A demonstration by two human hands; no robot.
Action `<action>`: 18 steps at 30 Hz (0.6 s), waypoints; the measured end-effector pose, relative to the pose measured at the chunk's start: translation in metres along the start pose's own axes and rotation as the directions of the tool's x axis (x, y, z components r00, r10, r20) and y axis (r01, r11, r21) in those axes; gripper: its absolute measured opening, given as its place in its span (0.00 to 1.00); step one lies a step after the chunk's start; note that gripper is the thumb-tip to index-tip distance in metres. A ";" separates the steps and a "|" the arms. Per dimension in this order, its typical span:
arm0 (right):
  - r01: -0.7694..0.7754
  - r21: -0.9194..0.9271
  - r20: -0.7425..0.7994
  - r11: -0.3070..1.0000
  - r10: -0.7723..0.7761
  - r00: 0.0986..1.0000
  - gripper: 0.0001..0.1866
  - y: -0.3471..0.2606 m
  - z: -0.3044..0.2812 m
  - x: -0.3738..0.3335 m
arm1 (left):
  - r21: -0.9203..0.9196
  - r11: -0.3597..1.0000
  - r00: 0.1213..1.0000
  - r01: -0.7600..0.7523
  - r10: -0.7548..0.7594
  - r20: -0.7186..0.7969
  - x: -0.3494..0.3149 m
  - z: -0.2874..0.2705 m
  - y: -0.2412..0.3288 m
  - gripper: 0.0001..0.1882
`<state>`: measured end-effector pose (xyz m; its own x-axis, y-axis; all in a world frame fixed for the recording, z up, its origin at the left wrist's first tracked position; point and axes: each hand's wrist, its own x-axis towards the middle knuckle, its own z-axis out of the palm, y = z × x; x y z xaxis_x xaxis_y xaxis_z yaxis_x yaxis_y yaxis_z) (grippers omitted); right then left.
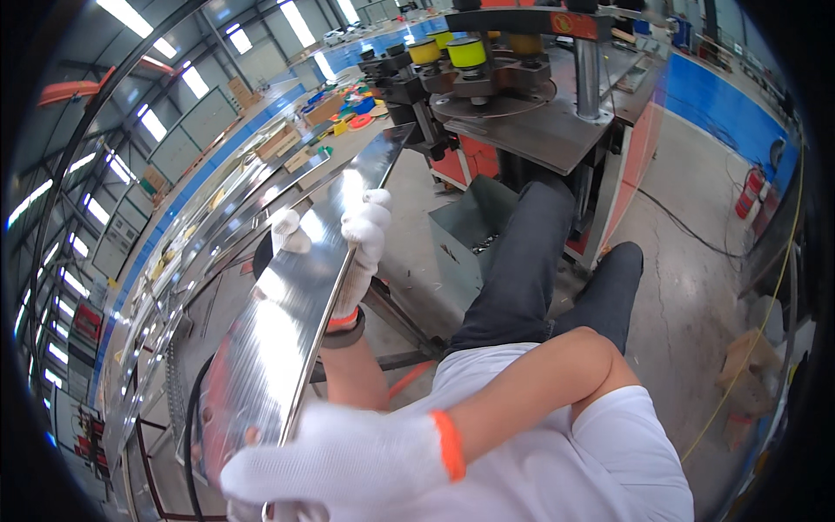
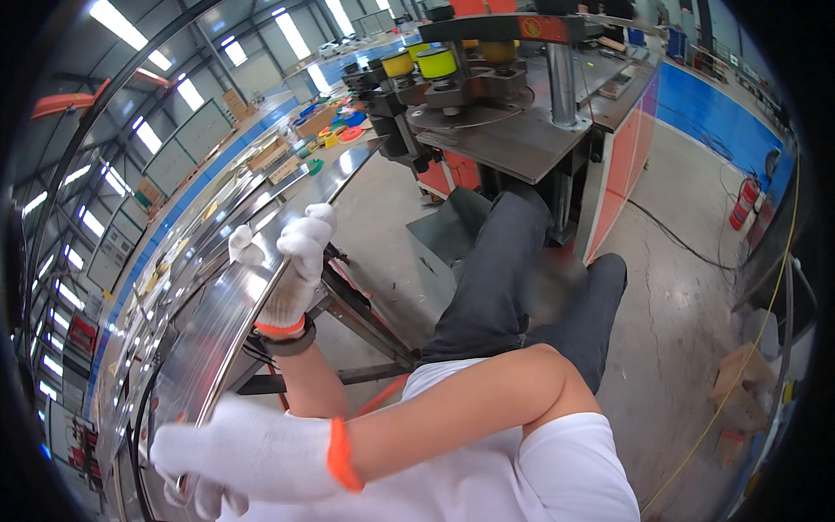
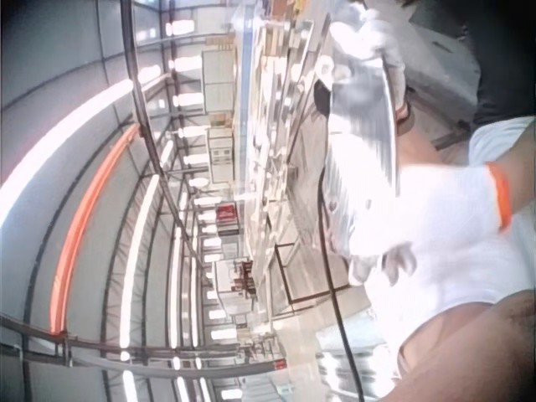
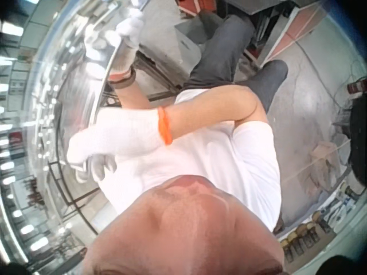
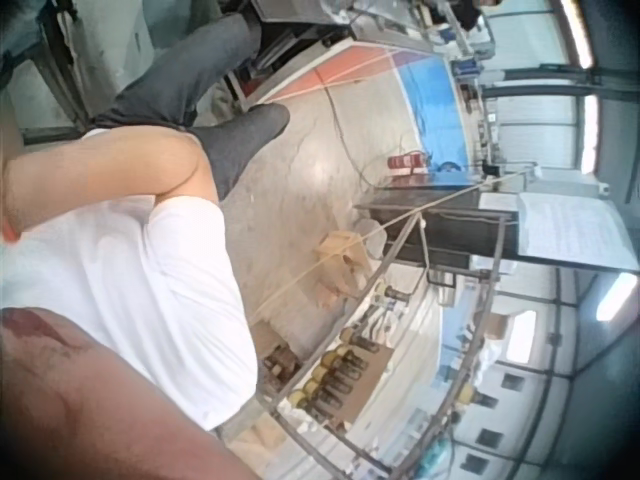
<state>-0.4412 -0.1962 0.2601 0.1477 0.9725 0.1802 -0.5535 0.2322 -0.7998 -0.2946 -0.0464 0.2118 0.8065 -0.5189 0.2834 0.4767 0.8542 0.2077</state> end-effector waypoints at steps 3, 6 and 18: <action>-0.061 0.145 0.249 0.988 0.023 0.968 0.16 -0.010 -0.052 -0.004 | 0.072 0.993 0.994 -0.090 0.084 0.073 0.009 -0.018 0.024 0.49; -0.041 0.301 0.339 0.953 -0.067 0.938 0.19 -0.012 -0.107 -0.025 | 0.320 0.942 0.994 -0.100 0.078 0.080 0.021 -0.024 0.052 0.44; 0.227 -0.045 -0.527 0.973 -0.216 0.822 0.23 -0.062 -0.228 -0.089 | 0.125 0.733 0.742 -0.668 0.647 0.173 0.086 -0.148 0.099 0.32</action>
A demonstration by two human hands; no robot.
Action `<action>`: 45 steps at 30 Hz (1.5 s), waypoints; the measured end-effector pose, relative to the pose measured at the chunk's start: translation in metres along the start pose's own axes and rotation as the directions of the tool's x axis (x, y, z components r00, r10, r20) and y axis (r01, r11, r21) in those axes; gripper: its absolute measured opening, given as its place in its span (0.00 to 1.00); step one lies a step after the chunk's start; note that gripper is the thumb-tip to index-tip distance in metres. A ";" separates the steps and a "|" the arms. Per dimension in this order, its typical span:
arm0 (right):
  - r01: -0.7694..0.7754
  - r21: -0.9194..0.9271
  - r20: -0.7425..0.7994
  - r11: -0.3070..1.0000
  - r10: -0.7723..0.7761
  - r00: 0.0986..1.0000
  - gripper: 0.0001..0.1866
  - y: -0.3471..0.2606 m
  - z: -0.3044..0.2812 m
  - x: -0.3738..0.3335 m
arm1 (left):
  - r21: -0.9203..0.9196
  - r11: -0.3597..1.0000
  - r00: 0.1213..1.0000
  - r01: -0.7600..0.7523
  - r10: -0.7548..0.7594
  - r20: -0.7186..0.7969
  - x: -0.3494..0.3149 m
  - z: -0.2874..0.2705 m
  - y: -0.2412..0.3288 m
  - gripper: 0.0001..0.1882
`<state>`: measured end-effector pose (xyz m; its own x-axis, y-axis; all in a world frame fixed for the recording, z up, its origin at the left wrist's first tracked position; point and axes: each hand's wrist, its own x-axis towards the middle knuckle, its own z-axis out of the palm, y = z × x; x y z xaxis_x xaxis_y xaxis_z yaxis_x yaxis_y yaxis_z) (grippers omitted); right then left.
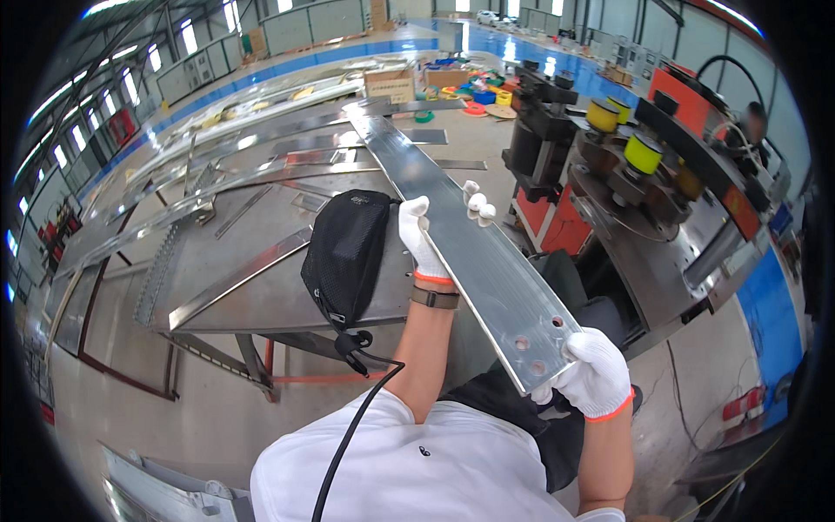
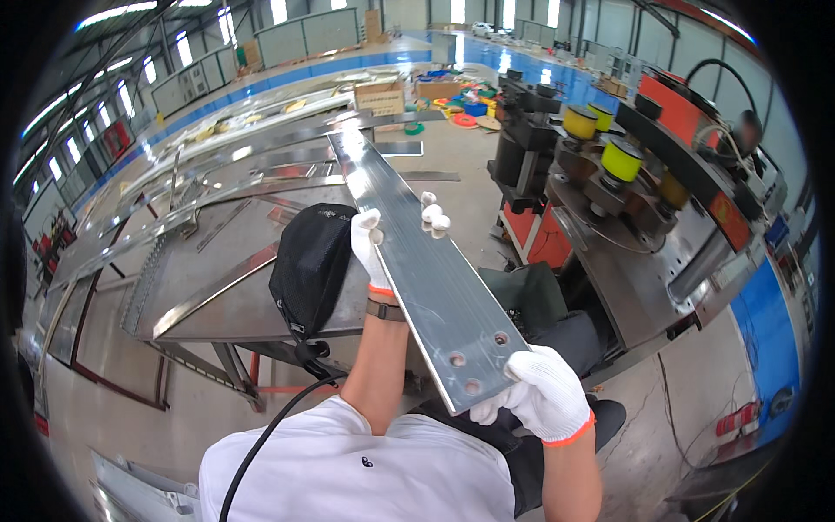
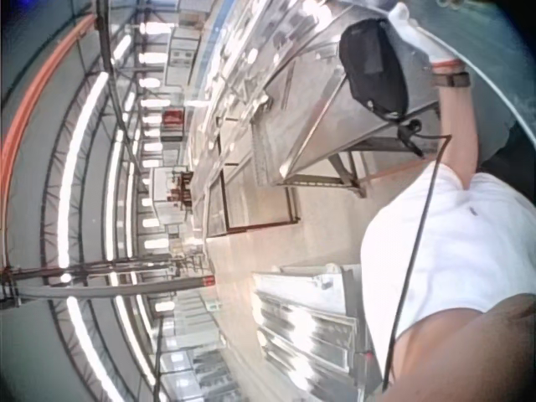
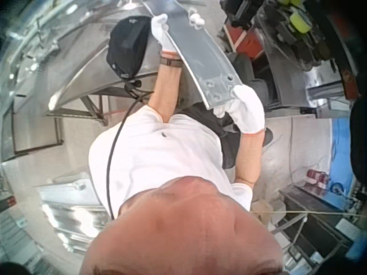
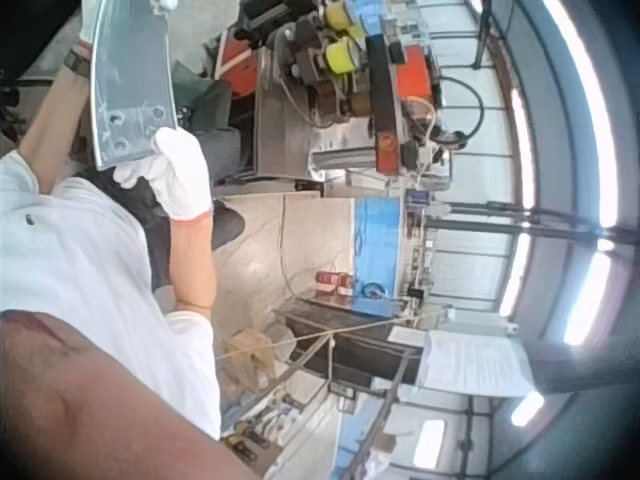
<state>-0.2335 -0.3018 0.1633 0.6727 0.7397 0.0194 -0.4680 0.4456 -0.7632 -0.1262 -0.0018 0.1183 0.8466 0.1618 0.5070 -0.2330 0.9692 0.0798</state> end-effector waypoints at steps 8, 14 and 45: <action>-0.064 -0.127 -0.329 0.990 0.019 0.944 0.25 0.007 -0.057 0.041 | -0.246 0.961 0.989 -0.123 0.099 -0.106 0.009 -0.039 -0.040 0.42; -0.077 -0.202 -0.510 0.976 -0.037 0.860 0.24 0.020 -0.126 0.065 | -0.140 0.970 0.953 -0.200 0.159 -0.258 -0.020 -0.107 -0.112 0.51; -0.125 -0.392 -0.339 0.912 -0.016 0.941 0.21 0.092 -0.092 0.330 | 0.085 0.959 0.833 0.272 -0.190 -0.520 -0.091 -0.317 -0.187 0.26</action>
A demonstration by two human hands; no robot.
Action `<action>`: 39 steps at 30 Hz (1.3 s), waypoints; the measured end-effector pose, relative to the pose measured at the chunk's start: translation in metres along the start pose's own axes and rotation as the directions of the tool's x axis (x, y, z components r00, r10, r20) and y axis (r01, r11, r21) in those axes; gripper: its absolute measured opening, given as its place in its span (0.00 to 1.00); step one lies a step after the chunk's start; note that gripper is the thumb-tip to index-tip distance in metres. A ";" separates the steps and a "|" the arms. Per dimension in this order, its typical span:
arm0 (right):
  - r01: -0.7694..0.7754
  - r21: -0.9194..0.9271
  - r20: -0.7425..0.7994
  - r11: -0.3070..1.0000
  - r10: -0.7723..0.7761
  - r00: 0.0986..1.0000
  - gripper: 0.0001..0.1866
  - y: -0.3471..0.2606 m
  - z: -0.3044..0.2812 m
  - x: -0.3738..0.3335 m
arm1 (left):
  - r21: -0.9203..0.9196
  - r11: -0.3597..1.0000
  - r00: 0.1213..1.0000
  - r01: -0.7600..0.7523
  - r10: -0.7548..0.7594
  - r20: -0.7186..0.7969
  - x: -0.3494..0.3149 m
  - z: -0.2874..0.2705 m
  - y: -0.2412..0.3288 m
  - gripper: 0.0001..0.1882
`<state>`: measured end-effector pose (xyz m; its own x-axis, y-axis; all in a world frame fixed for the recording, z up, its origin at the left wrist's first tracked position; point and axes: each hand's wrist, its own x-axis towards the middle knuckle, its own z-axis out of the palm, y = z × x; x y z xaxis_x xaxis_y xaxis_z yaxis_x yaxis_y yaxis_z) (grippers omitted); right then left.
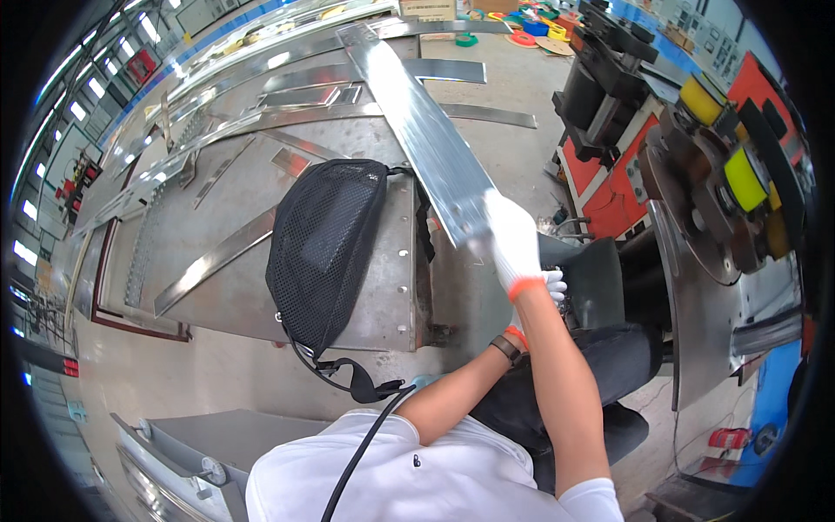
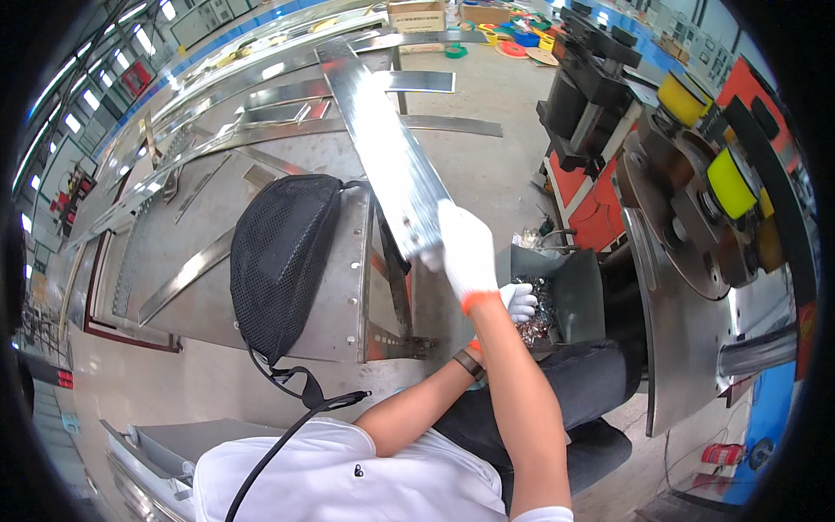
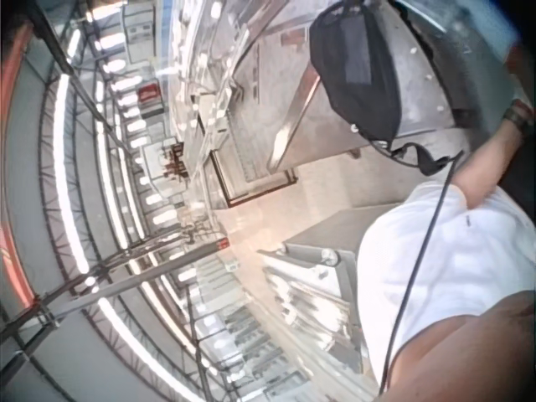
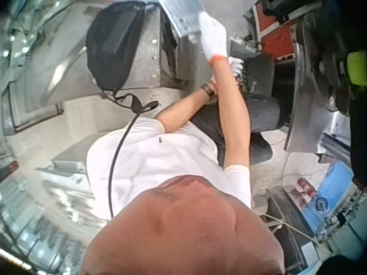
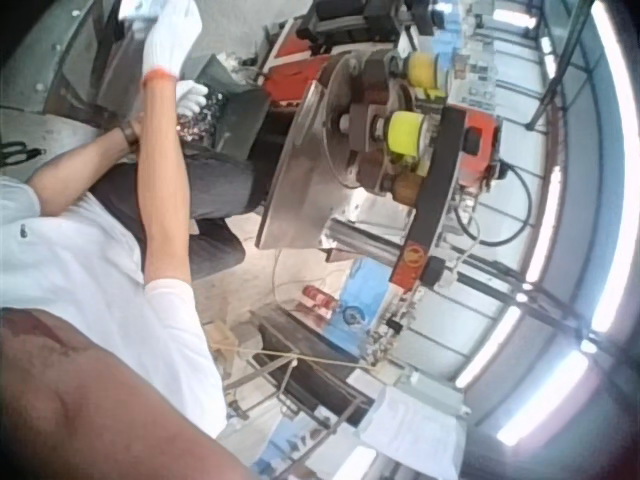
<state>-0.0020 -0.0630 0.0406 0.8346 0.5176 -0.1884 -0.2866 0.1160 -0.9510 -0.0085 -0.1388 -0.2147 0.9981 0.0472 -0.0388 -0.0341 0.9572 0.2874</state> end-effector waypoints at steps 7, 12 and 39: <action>-0.142 -0.033 0.142 0.989 0.145 0.979 0.37 -0.016 -0.039 0.049 | -0.051 0.987 0.989 0.150 -0.150 0.003 -0.012 0.067 0.002 0.28; -0.011 0.057 -0.003 0.998 0.011 1.000 0.23 -0.004 -0.100 -0.078 | -0.083 0.994 0.989 0.069 -0.079 -0.127 0.005 0.034 -0.002 0.22; 0.103 -0.056 -0.993 0.993 -0.045 -0.107 0.23 0.066 -0.217 -0.592 | 0.899 0.436 -0.312 -0.029 -0.859 0.407 -0.123 0.316 -0.133 0.16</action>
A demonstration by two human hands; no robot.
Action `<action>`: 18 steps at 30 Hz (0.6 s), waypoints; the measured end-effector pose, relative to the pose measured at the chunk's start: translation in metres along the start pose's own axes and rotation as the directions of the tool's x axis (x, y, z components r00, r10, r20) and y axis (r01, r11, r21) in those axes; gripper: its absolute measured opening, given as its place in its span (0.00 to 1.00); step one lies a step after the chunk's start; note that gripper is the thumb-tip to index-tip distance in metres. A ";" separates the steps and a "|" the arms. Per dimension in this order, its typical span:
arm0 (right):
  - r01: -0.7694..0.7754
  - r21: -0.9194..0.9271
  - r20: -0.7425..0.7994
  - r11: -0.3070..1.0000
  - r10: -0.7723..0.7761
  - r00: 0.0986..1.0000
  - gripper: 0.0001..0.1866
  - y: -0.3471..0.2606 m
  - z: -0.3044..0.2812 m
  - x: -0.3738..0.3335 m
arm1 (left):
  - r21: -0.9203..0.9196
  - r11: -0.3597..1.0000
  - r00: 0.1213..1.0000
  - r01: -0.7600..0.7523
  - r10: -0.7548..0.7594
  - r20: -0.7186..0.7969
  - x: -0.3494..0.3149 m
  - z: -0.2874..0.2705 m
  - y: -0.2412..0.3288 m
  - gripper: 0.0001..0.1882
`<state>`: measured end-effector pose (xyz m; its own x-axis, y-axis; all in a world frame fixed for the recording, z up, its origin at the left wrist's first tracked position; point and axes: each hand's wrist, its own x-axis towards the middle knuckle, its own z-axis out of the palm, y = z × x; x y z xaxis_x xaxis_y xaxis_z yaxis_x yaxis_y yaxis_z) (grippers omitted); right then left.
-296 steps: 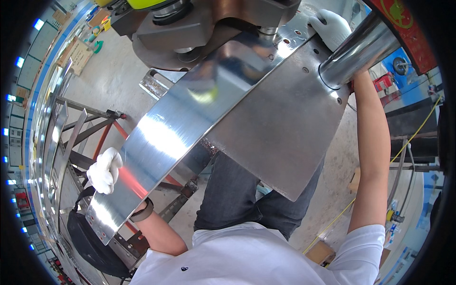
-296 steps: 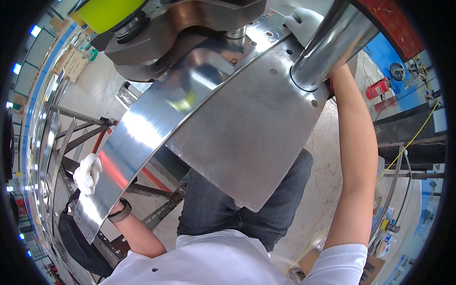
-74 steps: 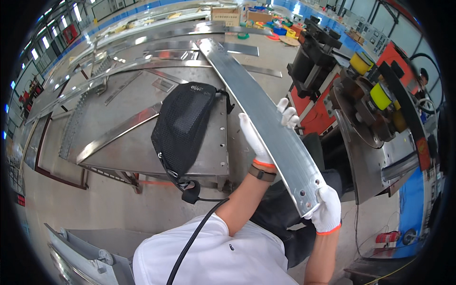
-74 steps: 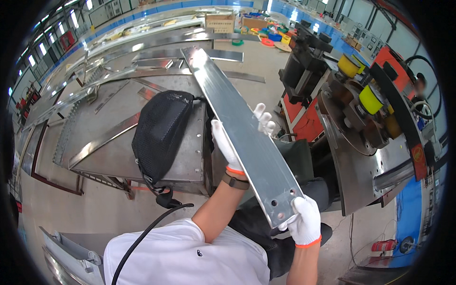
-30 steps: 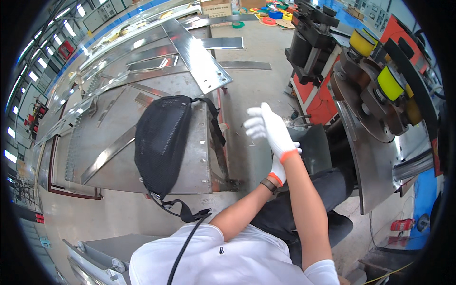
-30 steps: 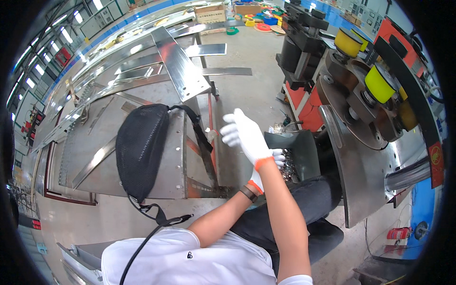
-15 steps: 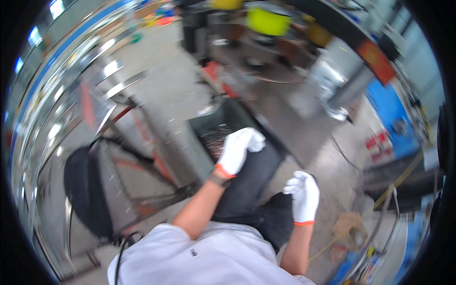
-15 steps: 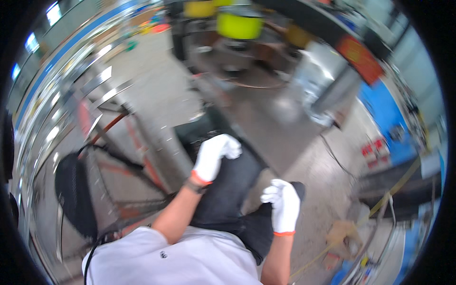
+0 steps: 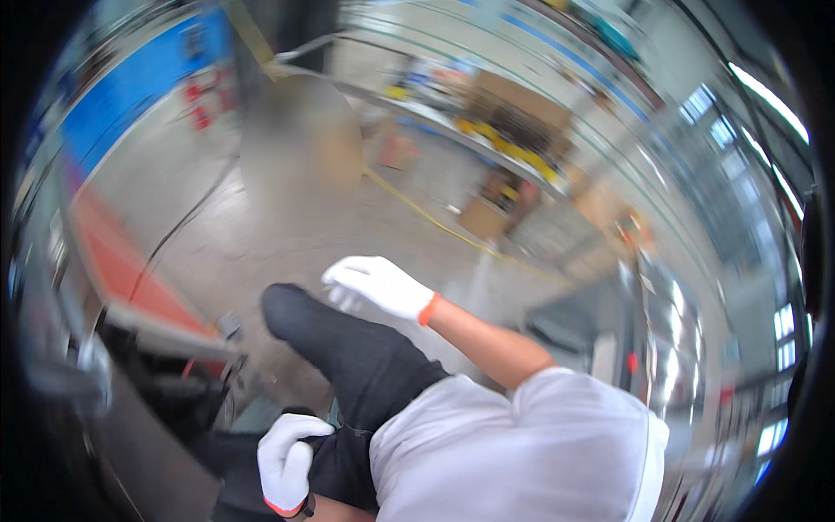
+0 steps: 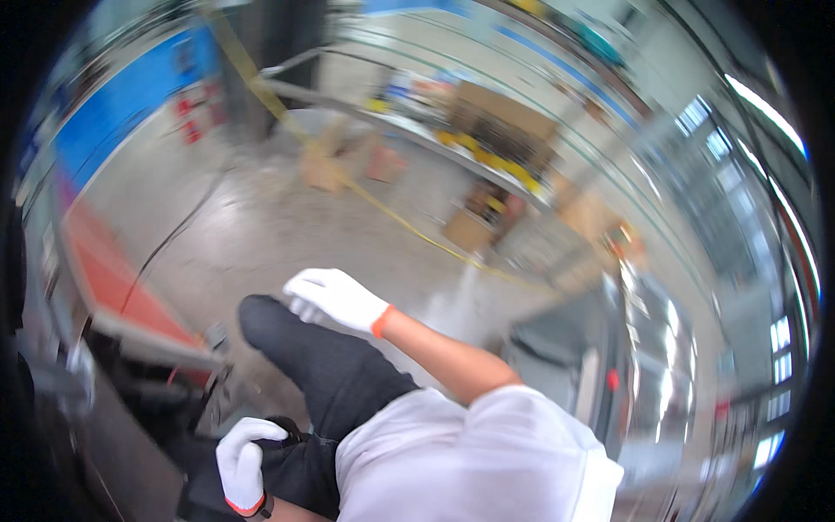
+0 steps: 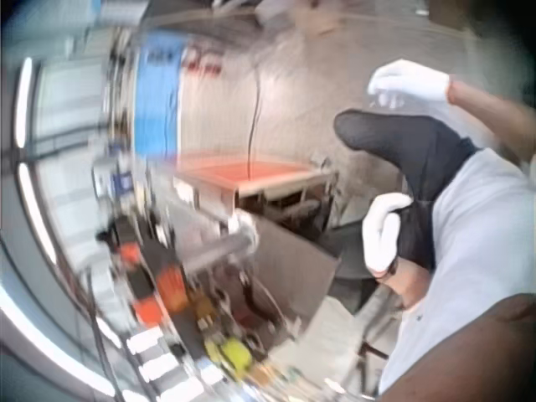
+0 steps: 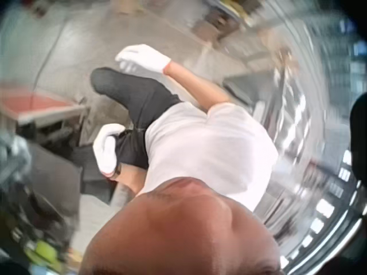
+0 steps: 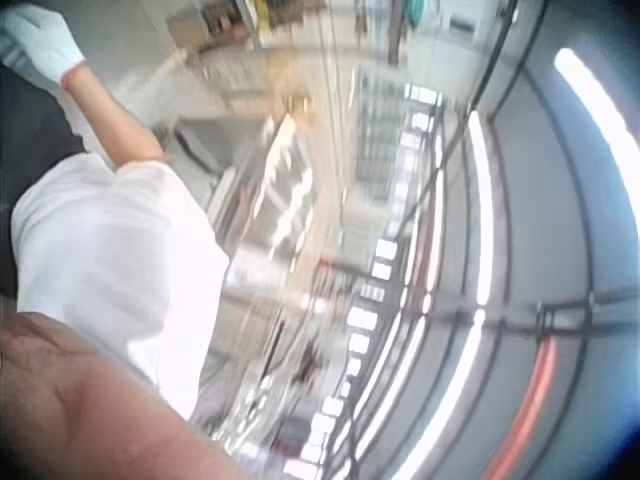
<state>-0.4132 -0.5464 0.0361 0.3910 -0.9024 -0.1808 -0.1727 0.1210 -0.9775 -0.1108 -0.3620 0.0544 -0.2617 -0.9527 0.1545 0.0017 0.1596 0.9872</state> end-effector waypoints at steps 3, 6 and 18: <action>-0.015 -0.051 -0.214 0.999 0.003 0.977 0.23 -0.004 -0.051 -0.049 | -0.071 0.990 0.992 0.118 -0.121 -0.033 0.023 0.020 0.010 0.26; -0.091 -0.094 -0.513 0.991 0.031 0.858 0.24 0.014 -0.077 -0.097 | -0.030 0.992 0.990 0.126 -0.123 0.070 0.063 -0.019 -0.031 0.29; 0.785 0.016 -0.929 0.619 0.299 -0.217 0.35 0.171 -0.290 -0.363 | -0.193 0.948 0.952 0.252 -0.279 -0.126 0.093 -0.039 -0.133 0.24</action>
<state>-0.8469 -0.3185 -0.0341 -0.9765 -0.1522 -0.1523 0.2145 -0.6269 -0.7490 -0.0982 -0.4821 -0.0611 -0.1277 -0.9842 -0.1228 0.1219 -0.1385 0.9828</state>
